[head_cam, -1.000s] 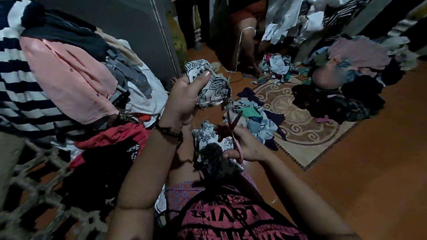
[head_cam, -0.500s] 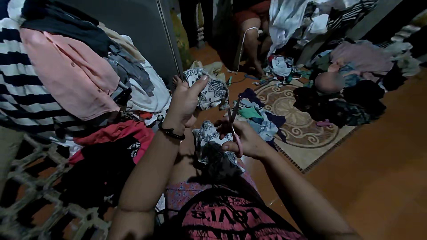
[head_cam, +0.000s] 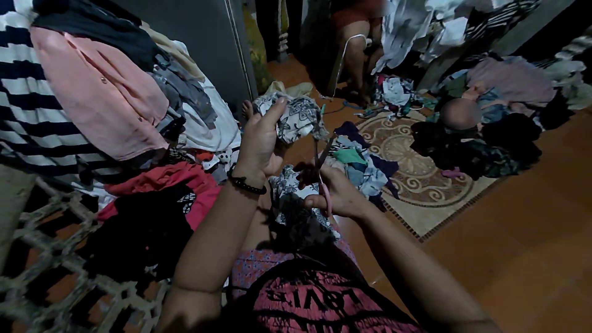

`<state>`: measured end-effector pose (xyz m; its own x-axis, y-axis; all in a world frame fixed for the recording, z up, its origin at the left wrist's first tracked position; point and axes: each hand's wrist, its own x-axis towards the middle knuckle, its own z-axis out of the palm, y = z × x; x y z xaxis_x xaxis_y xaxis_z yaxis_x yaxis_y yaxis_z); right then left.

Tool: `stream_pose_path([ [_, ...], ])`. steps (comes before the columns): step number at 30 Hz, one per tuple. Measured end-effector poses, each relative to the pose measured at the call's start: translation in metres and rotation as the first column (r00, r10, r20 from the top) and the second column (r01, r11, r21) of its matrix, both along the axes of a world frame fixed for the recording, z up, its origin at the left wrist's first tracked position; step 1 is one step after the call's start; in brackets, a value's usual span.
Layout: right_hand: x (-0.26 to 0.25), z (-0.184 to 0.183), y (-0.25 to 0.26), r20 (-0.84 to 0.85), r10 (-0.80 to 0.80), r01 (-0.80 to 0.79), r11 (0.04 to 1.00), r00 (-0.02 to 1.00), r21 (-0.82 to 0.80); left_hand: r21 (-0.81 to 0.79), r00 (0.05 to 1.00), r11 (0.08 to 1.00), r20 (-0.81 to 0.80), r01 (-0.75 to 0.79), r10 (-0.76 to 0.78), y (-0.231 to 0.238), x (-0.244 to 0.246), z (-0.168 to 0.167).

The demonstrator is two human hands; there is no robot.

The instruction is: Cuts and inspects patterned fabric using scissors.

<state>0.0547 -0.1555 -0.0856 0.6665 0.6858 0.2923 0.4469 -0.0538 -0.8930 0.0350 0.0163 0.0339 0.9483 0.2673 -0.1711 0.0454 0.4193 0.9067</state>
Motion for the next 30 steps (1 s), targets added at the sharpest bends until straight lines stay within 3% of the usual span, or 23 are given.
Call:
stream_pose_path([
  [2,-0.004,0.002,0.006,-0.028,-0.033,0.034,0.999,0.999,0.023,0.027,0.998,0.997,-0.011,-0.068,0.068,-0.005,-0.010,-0.007],
  [6,-0.004,0.011,0.017,-0.104,-0.049,0.054,0.998,0.993,0.036,-0.112,0.992,0.986,-0.026,-0.124,0.122,-0.016,-0.015,-0.012],
  [9,0.000,0.014,0.021,-0.174,-0.003,0.007,1.000,0.985,0.025,-0.233,0.988,0.961,-0.016,-0.151,0.151,-0.020,-0.013,-0.016],
  [15,-0.002,-0.002,0.024,-0.206,0.115,-0.119,0.993,0.972,-0.004,-0.286,0.977,0.939,0.034,-0.193,0.211,-0.020,-0.016,-0.011],
  [22,-0.001,0.017,0.021,-0.214,0.021,-0.015,0.999,0.977,0.029,-0.267,0.979,0.945,0.027,-0.187,0.201,-0.027,-0.017,-0.027],
  [30,-0.004,0.015,0.018,-0.261,-0.099,0.126,0.988,0.960,0.088,-0.255,0.970,0.940,0.028,-0.226,0.241,-0.030,-0.018,-0.034],
])
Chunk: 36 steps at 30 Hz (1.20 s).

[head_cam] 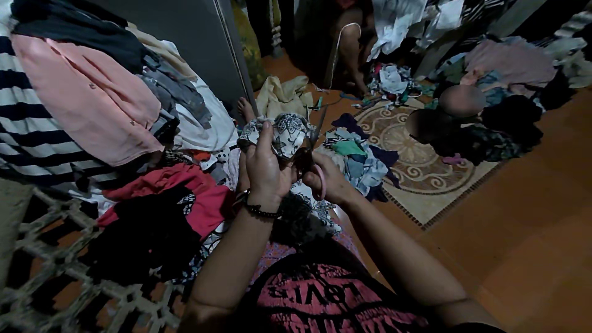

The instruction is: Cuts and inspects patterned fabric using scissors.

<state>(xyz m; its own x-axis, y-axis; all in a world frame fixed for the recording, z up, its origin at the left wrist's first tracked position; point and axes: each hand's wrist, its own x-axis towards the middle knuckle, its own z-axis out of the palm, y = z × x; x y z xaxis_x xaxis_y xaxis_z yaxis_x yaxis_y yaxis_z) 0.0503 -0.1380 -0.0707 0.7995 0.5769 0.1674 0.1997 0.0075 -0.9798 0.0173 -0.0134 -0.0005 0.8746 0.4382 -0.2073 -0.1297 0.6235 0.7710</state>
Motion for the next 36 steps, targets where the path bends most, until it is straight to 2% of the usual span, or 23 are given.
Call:
stream_pose_path([
  [11,0.002,-0.008,-0.003,-0.022,-0.004,0.005,0.999,1.000,0.040,0.056,1.000,0.998,-0.017,-0.007,0.008,0.005,0.004,-0.006],
  [18,-0.001,-0.013,-0.006,-0.014,0.006,-0.005,0.998,1.000,0.058,0.169,0.996,0.984,-0.070,0.057,-0.046,0.013,0.005,-0.005],
  [23,-0.004,-0.013,-0.008,-0.010,-0.026,0.026,0.998,1.000,0.061,0.127,0.999,0.991,-0.036,0.037,-0.033,0.012,0.009,-0.004],
  [27,-0.007,-0.013,-0.009,-0.008,-0.044,0.044,0.998,0.999,0.040,0.160,0.997,0.985,-0.061,0.058,-0.049,0.012,0.009,-0.003],
  [36,-0.005,-0.023,-0.015,0.055,0.076,-0.081,0.991,0.996,0.106,0.210,0.994,0.973,-0.062,0.098,-0.087,0.011,0.007,0.000],
])
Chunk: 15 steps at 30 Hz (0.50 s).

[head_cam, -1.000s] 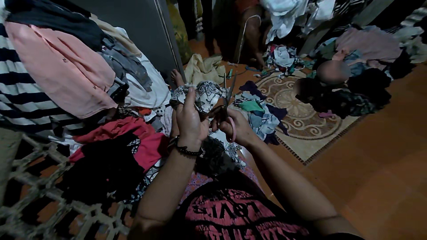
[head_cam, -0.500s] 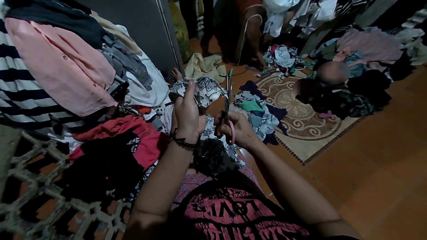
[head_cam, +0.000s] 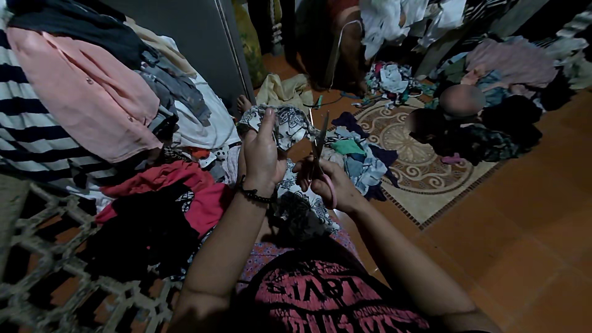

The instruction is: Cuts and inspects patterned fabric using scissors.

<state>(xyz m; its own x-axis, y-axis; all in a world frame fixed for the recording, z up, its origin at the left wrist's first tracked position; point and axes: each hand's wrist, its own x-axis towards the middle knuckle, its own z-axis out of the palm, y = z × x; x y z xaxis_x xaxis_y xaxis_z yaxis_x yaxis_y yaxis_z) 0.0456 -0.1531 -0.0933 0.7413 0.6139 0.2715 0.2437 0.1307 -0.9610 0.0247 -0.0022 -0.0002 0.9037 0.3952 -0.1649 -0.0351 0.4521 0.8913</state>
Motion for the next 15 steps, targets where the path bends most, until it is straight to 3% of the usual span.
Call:
stream_pose_path([
  [15,-0.003,0.007,0.016,-0.008,-0.029,0.029,1.000,1.000,-0.001,-0.012,0.996,0.998,-0.053,-0.066,0.065,-0.016,0.000,0.006],
])
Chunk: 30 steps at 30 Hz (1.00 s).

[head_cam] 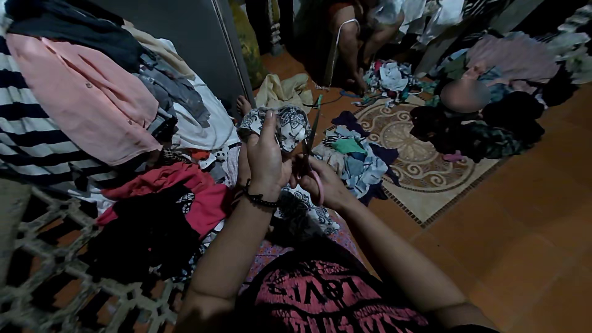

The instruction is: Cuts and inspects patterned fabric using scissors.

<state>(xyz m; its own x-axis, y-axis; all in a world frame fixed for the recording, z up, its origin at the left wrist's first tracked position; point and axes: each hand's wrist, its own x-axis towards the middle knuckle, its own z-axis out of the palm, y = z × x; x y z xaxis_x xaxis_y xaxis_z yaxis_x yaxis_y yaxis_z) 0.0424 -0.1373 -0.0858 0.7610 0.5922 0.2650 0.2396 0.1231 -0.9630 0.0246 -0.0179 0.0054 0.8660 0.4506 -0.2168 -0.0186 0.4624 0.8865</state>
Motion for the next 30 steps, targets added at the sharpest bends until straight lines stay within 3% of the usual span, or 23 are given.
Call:
stream_pose_path([
  [11,-0.005,0.010,0.007,-0.070,-0.030,0.026,0.998,0.997,-0.054,-0.034,0.998,0.999,0.062,0.018,-0.016,-0.001,0.000,-0.006],
  [30,-0.002,0.001,0.011,-0.089,-0.137,0.147,0.982,0.987,0.118,-0.104,0.997,0.994,0.067,-0.039,0.046,0.000,0.002,-0.012],
])
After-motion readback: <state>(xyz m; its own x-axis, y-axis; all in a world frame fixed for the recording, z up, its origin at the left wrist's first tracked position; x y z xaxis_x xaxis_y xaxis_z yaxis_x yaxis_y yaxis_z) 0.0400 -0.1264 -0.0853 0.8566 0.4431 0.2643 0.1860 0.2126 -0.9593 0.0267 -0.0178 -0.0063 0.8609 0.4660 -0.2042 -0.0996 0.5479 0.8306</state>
